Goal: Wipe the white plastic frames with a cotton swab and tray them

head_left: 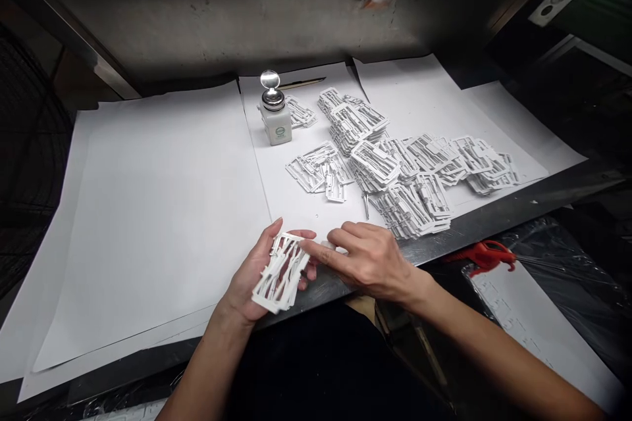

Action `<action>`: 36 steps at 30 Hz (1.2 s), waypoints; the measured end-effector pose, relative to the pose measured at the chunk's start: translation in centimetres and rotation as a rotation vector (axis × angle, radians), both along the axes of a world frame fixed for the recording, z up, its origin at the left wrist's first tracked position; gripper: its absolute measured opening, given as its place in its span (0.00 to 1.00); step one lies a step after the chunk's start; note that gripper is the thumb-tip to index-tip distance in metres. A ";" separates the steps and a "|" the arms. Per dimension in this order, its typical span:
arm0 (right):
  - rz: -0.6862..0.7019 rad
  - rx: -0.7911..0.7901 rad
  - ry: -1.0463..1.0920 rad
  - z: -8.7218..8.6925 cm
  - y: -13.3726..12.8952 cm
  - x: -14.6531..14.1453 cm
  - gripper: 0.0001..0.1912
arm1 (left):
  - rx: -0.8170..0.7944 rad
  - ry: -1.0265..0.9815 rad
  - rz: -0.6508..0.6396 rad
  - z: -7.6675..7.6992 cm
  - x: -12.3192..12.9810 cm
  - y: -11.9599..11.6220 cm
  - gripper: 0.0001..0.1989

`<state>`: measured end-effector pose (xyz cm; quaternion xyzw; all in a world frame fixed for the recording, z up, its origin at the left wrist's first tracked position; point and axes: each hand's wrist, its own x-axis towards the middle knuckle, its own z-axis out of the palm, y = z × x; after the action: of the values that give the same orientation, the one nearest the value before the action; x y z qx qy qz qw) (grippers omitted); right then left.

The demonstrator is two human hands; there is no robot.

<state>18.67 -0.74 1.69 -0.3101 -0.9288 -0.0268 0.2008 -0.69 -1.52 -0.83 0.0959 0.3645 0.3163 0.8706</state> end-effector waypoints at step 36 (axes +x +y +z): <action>-0.739 -0.860 0.019 -0.6 11.5 -2.9 0.07 | -0.033 0.199 0.271 0.3 -0.4 -0.1 0.16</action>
<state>15.77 10.76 1.05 -0.6689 -0.6839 0.2880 0.0423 -1.13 -1.64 -0.52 0.0623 0.4637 0.4138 0.7809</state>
